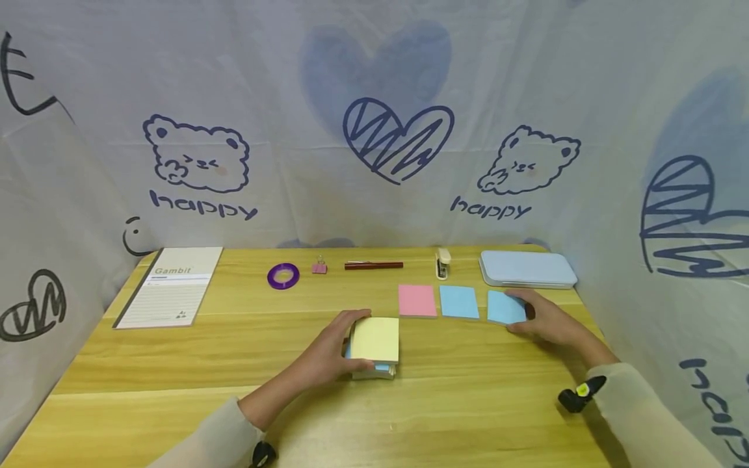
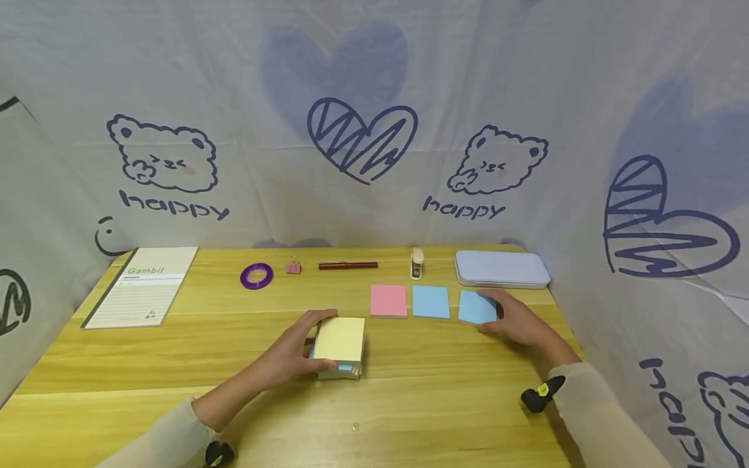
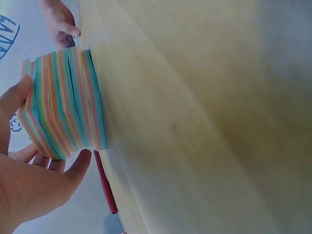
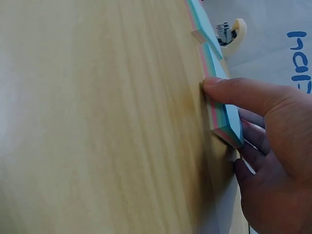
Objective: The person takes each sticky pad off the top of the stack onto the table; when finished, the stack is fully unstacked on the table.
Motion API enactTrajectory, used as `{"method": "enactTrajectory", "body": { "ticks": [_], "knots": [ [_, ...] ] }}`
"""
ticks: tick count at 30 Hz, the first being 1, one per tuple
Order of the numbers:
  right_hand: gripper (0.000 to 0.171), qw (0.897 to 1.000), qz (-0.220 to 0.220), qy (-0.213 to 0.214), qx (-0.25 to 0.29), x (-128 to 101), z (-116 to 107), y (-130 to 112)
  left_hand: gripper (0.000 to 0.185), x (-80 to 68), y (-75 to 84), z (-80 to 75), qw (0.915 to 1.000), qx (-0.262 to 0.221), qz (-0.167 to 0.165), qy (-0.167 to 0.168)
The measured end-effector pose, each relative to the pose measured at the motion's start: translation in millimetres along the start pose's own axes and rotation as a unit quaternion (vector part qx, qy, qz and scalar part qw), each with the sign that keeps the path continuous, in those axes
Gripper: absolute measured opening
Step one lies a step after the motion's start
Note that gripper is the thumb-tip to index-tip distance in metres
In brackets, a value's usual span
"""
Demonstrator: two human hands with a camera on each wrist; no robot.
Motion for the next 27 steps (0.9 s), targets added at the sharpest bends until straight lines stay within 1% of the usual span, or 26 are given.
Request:
{"method": "enactTrajectory", "body": {
  "ticks": [8, 13, 16, 20, 23, 27],
  "knots": [
    [0.09, 1.0, -0.004, -0.007, -0.009, 0.1, 1.8, -2.2, 0.088, -0.9, -0.7, 0.0, 1.0, -0.001, 0.0, -0.001],
    [0.088, 0.999, -0.022, 0.008, -0.038, -2.7, -1.6, -14.9, 0.088, -0.4, -1.1, 0.9, 0.9999, -0.009, 0.003, -0.003],
    [0.088, 0.998, -0.034, 0.015, -0.057, -5.6, -0.9, -31.2, 0.088, -0.1, -1.3, 1.8, 0.9999, -0.01, 0.007, -0.005],
    [0.085, 0.996, -0.05, 0.014, -0.067, -5.6, 5.7, -59.4, 0.089, 0.1, -2.4, 1.3, 1.0, -0.006, 0.004, 0.001],
    [0.082, 0.995, -0.077, 0.007, -0.061, -3.5, 15.8, -84.1, 0.09, 0.1, -3.5, 0.7, 1.0, -0.005, -0.003, 0.006],
    [0.08, 0.992, -0.115, -0.013, -0.046, 0.0, 35.5, -116.5, 0.091, -0.8, -5.1, 0.8, 0.9999, -0.012, -0.006, 0.006]
  ]
}}
Point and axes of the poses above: each hand's wrist, its own x-axis towards the middle knuckle, its own z-axis out of the palm, y = z × x, the point moved 9 cm from there along x, towards the middle knuckle, and after that the axes turned 11 degrees about -y, right-handed, at the moved point
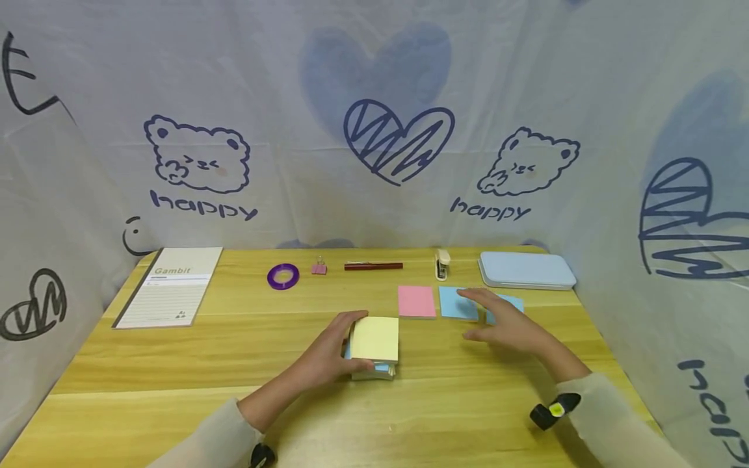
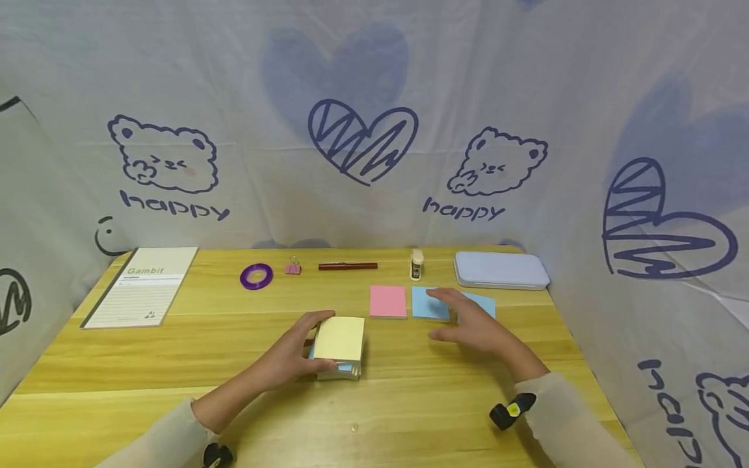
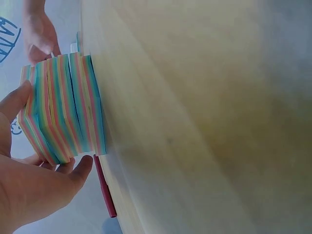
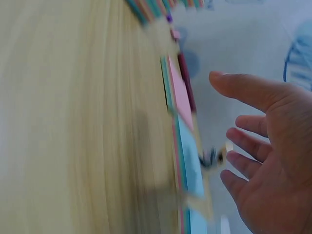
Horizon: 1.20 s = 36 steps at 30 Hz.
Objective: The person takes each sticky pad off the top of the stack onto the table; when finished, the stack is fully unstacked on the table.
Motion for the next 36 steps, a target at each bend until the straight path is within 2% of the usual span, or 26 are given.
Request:
{"method": "enactTrajectory", "body": {
  "ticks": [3, 10, 17, 24, 36],
  "knots": [
    [0.081, 1.0, -0.022, -0.018, 0.009, 9.6, 14.5, -23.0, 0.094, -0.5, -3.3, 0.8, 0.9998, -0.018, -0.005, -0.006],
    [0.084, 0.996, -0.073, -0.054, 0.023, 28.6, 44.6, -73.2, 0.1, -3.1, -14.1, 3.4, 0.9946, -0.095, -0.027, -0.03],
    [0.092, 0.989, -0.093, -0.101, 0.051, 47.0, 68.9, -109.9, 0.095, -3.4, -12.4, 0.7, 0.9956, -0.087, -0.018, -0.031],
    [0.094, 0.989, -0.095, -0.107, 0.031, 51.6, 78.2, -125.6, 0.094, -3.5, -12.0, 0.8, 0.9977, -0.055, -0.02, -0.033],
    [0.089, 0.991, -0.102, -0.087, 0.003, 48.4, 79.7, -130.2, 0.093, -2.7, -11.5, 0.1, 0.9984, -0.038, -0.026, -0.033]
  ]
}}
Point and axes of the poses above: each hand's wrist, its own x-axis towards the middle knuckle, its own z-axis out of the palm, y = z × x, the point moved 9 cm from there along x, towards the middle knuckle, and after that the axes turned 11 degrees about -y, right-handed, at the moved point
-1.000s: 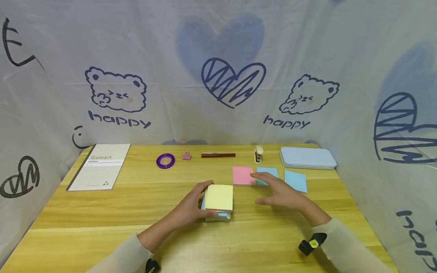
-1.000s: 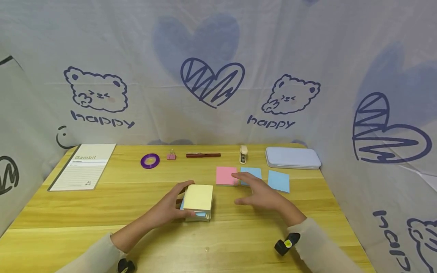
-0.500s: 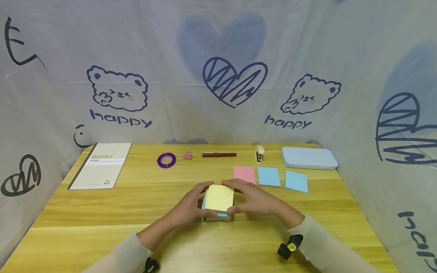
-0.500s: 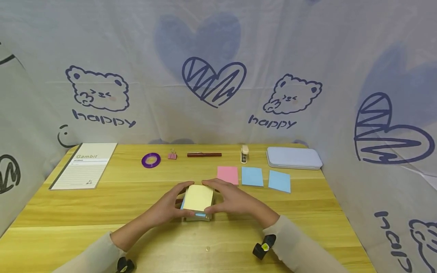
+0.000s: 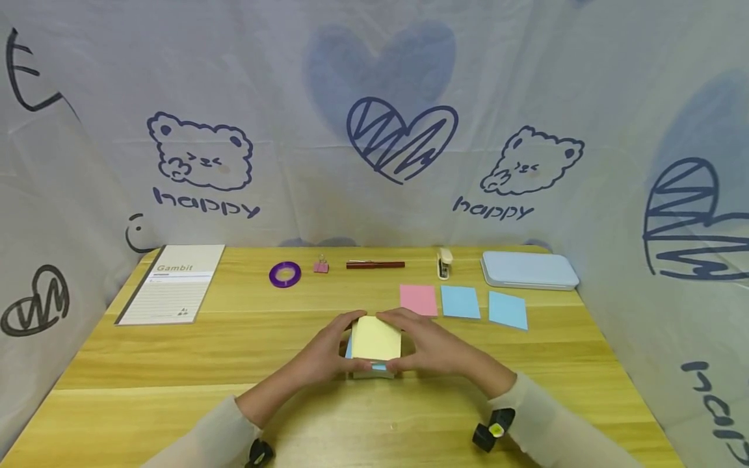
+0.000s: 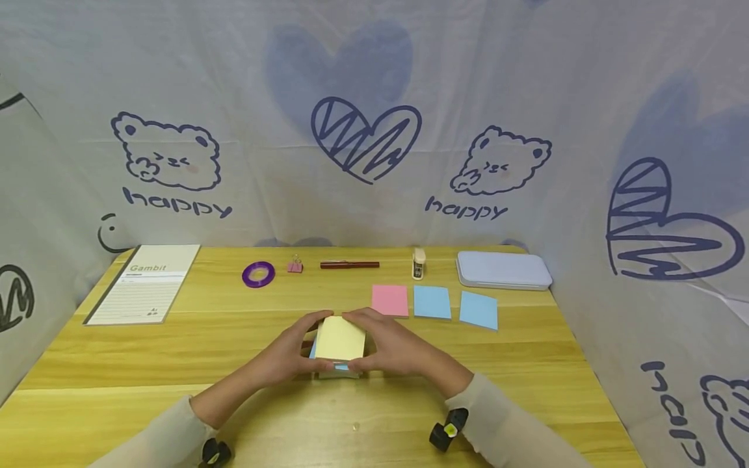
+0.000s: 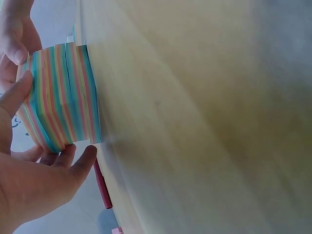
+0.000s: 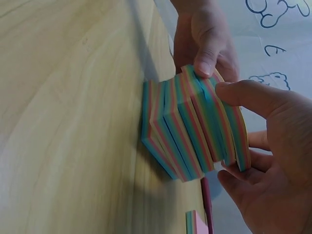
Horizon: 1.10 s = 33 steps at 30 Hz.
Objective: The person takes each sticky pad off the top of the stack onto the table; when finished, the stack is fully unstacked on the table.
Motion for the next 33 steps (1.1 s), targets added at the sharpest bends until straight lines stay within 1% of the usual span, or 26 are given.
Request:
{"method": "enactTrajectory", "body": {
  "ticks": [3, 6, 9, 13, 16, 21, 27, 29, 33],
  "knots": [
    [0.087, 1.0, 0.003, 0.007, -0.014, -5.2, -3.6, 3.9, 0.093, 0.4, -0.1, -0.3, 1.0, 0.004, -0.002, -0.001],
    [0.086, 1.0, 0.004, 0.015, -0.018, -14.5, -7.7, 12.7, 0.09, -0.1, 0.7, -0.7, 1.0, 0.01, 0.001, 0.0],
    [0.085, 0.999, 0.01, 0.028, -0.011, -27.5, -12.6, 26.5, 0.088, -0.3, 1.2, -1.3, 0.9999, 0.016, 0.001, 0.0],
    [0.084, 0.998, 0.032, 0.052, -0.001, -46.6, -19.9, 49.7, 0.085, -0.5, 1.3, -2.2, 0.9997, 0.025, 0.0, -0.001],
    [0.083, 0.997, 0.039, 0.061, -0.005, -55.4, -21.4, 63.9, 0.086, -0.6, 1.2, -2.8, 0.9996, 0.028, 0.0, -0.001],
    [0.085, 0.998, 0.035, 0.041, -0.012, -55.7, -10.5, 77.0, 0.086, -0.1, 1.1, -3.4, 0.9996, 0.028, -0.002, -0.002],
    [0.085, 1.0, 0.022, 0.006, -0.009, -54.3, 7.6, 83.7, 0.086, -0.2, 2.1, -1.3, 0.9996, 0.027, 0.002, -0.006],
    [0.085, 1.0, 0.025, 0.001, -0.003, -55.3, 11.5, 86.0, 0.086, -0.6, 2.2, -0.4, 0.9996, 0.029, 0.003, -0.007],
    [0.084, 1.0, 0.028, 0.004, -0.002, -57.4, 16.1, 90.4, 0.086, 0.4, 1.2, 0.7, 0.9994, 0.033, 0.003, -0.007]
  ]
}}
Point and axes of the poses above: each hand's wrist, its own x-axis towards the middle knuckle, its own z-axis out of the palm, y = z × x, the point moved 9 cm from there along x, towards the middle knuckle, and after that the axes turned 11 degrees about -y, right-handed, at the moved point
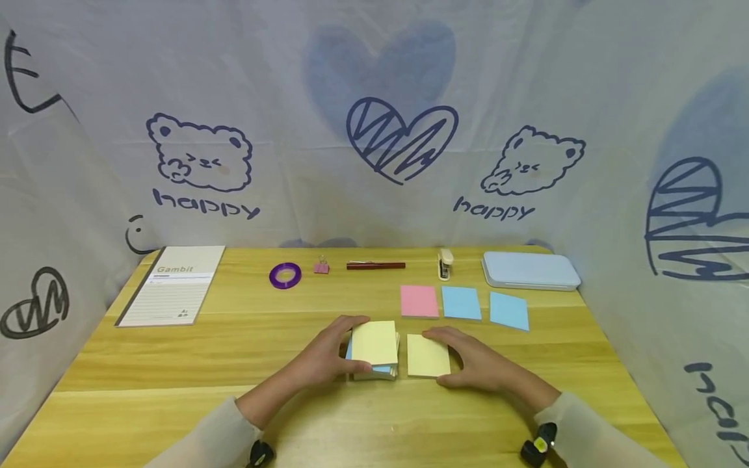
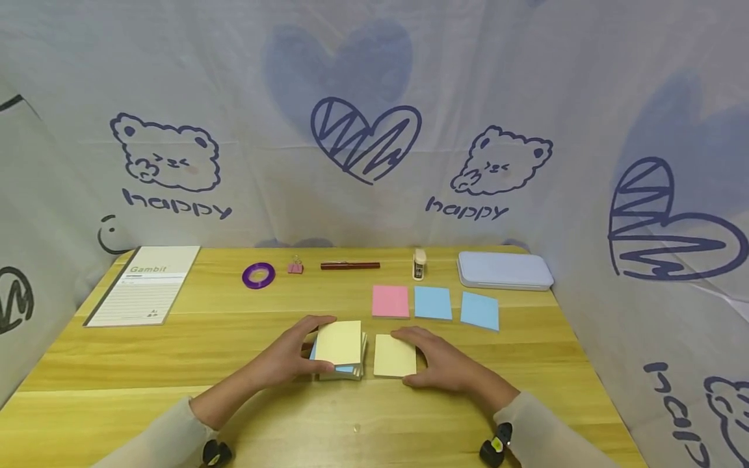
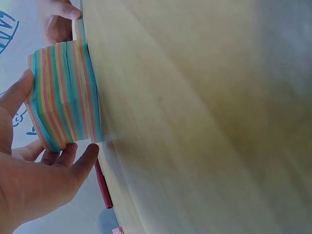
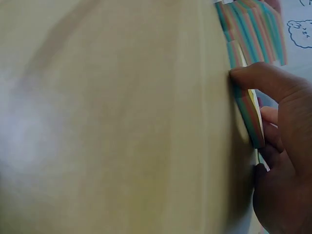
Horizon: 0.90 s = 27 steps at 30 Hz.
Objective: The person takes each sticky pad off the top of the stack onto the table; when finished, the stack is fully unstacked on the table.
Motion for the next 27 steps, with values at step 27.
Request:
{"method": "enactTrajectory", "body": {
  "ticks": [27],
  "knots": [
    [0.09, 0.999, -0.019, 0.017, 0.019, 26.4, -15.6, -57.2, 0.084, -0.5, 0.5, -0.5, 1.0, -0.007, 0.002, -0.003]
  ]
}}
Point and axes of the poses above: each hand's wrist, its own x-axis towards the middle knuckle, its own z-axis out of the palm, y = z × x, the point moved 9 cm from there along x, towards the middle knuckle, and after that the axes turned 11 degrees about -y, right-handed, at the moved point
